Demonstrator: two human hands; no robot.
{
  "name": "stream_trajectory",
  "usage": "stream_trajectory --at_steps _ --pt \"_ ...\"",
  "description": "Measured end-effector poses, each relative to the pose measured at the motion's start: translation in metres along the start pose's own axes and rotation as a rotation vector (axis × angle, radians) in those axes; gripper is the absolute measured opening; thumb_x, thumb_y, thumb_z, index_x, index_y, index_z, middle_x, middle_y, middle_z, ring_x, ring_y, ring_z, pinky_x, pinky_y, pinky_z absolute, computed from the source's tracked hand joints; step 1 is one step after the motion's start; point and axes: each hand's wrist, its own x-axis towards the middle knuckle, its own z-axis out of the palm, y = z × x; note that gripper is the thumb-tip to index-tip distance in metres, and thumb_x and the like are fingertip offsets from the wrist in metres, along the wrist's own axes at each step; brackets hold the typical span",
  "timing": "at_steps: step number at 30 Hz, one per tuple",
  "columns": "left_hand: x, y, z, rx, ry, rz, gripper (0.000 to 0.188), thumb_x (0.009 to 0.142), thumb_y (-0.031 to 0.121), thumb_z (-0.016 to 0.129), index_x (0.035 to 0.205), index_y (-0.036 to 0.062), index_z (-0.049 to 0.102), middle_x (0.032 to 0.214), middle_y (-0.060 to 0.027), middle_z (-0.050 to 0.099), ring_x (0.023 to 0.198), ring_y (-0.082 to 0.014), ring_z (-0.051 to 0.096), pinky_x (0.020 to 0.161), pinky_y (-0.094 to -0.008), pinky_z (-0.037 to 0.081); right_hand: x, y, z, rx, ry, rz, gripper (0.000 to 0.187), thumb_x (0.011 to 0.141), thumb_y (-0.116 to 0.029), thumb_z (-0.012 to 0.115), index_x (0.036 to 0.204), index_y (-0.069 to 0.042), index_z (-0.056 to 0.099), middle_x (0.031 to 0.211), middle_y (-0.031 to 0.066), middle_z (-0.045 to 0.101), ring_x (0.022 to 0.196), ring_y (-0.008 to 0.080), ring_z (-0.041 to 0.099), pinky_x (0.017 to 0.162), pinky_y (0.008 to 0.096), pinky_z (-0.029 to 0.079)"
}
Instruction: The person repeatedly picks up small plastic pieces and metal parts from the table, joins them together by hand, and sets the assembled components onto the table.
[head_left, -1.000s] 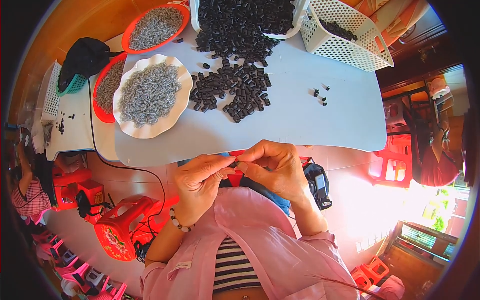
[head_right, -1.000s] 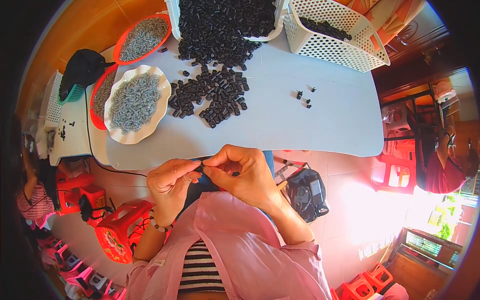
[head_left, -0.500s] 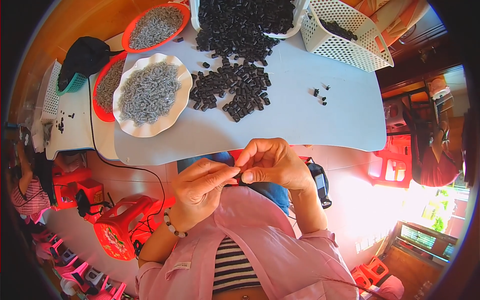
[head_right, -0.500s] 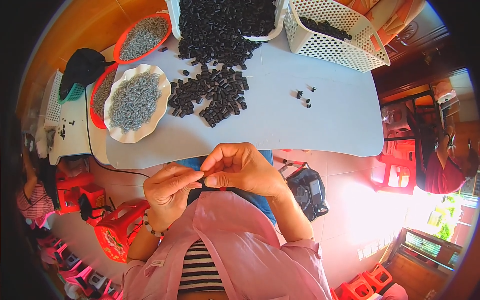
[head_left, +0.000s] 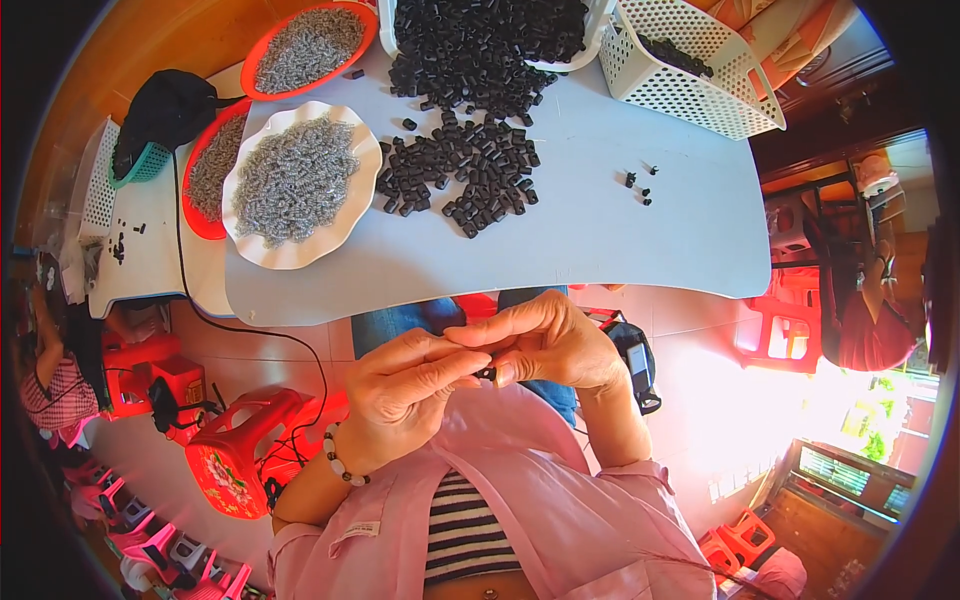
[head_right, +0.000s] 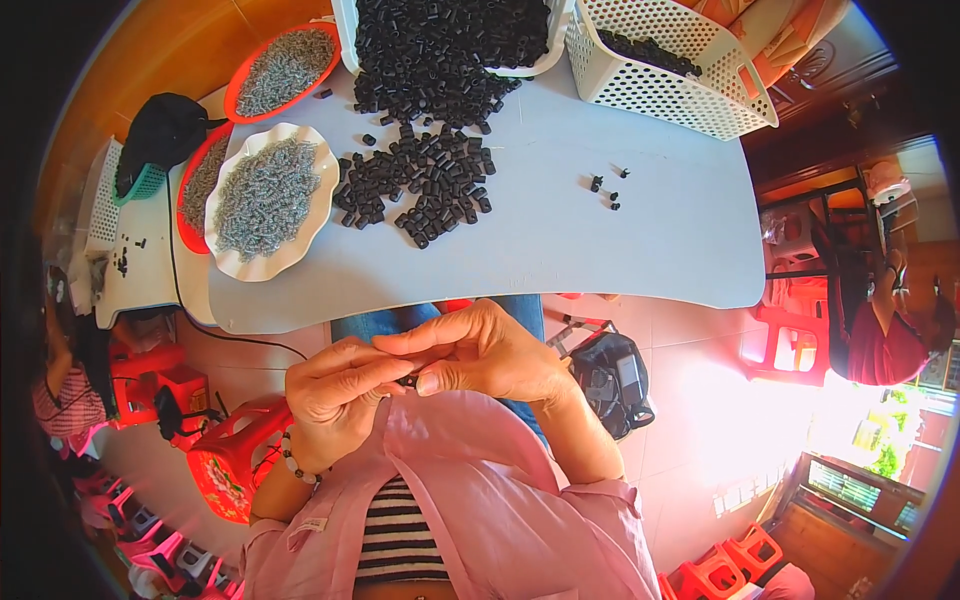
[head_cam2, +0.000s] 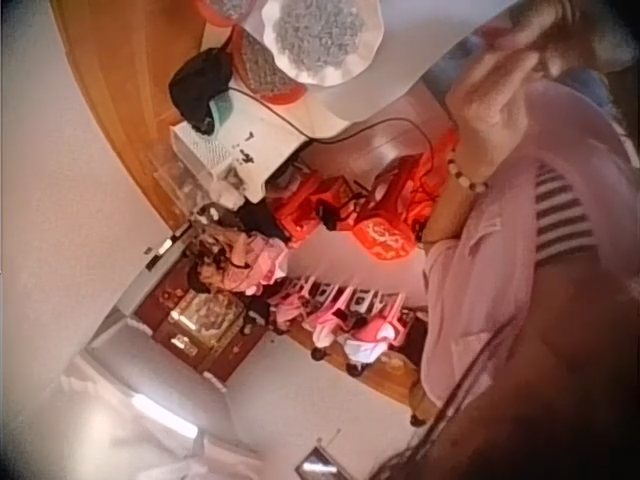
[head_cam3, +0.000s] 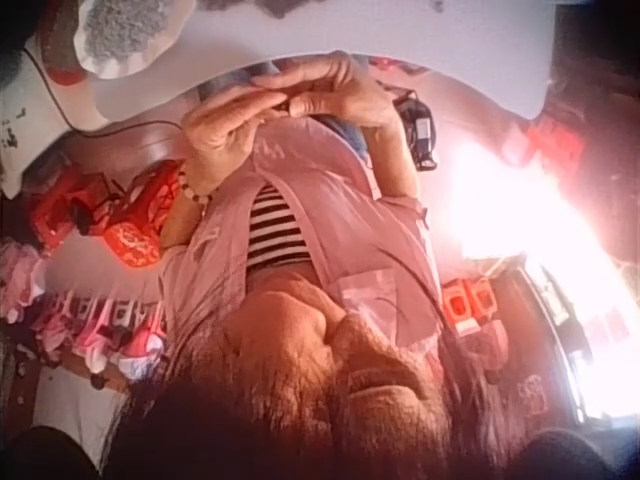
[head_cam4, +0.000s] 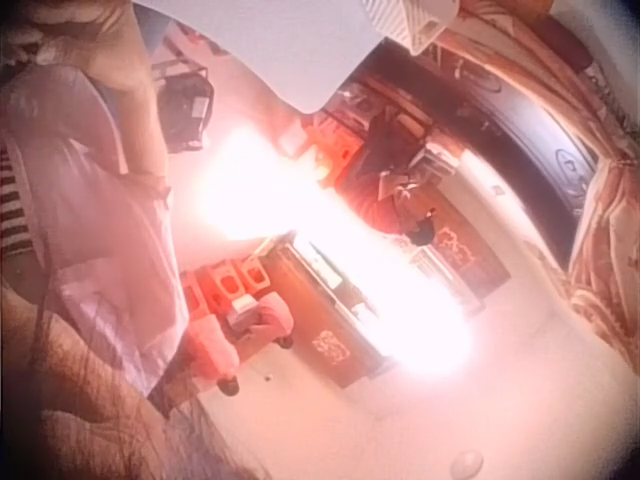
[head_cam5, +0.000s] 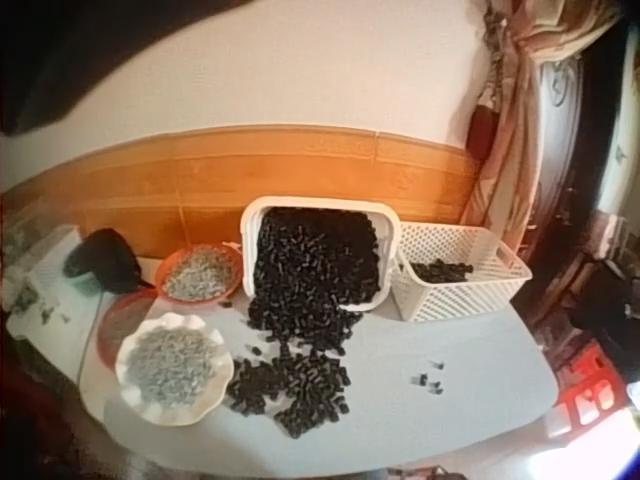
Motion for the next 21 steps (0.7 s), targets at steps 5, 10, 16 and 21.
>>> stream_trajectory --at_steps 5,10,16,21 --pt "-0.001 0.002 0.000 0.013 -0.016 -0.032 0.043 0.073 -0.021 0.065 0.108 0.0015 0.073 0.097 -0.0105 0.069 0.078 -0.0172 0.068 0.069 -0.0267 0.062 0.000 0.003 -0.002 -0.017 -0.011 0.015 0.042 0.080 0.003 0.078 0.120 -0.001 0.069 0.109 0.0085 0.073 0.096 0.0080 0.064 0.088 0.0233 0.051" --pt "-0.003 0.003 0.000 0.079 -0.015 -0.003 0.044 0.071 -0.022 0.063 0.107 0.0003 0.073 0.098 -0.0110 0.069 0.078 -0.0188 0.068 0.069 -0.0276 0.061 -0.001 0.006 0.001 -0.032 0.038 0.021 0.036 0.079 0.005 0.077 0.115 -0.001 0.071 0.106 0.0090 0.074 0.093 0.0083 0.066 0.086 0.0233 0.052" --pt "-0.010 0.000 0.002 0.152 -0.015 0.024 0.047 0.068 -0.023 0.061 0.108 -0.0014 0.071 0.099 -0.0117 0.070 0.079 -0.0212 0.067 0.068 -0.0293 0.058 -0.003 0.008 0.007 -0.084 0.100 0.036 0.035 0.080 0.006 0.076 0.113 0.000 0.071 0.102 0.0094 0.074 0.090 0.0092 0.067 0.085 0.0242 0.054" --pt "-0.013 -0.002 0.001 0.216 -0.014 0.028 0.046 0.068 -0.023 0.060 0.107 -0.0021 0.071 0.098 -0.0112 0.070 0.081 -0.0212 0.067 0.067 -0.0290 0.058 0.003 0.017 0.009 -0.061 0.140 0.042 0.038 0.074 0.006 0.079 0.111 0.003 0.072 0.095 0.0123 0.074 0.085 0.0126 0.068 0.080 0.0267 0.056"
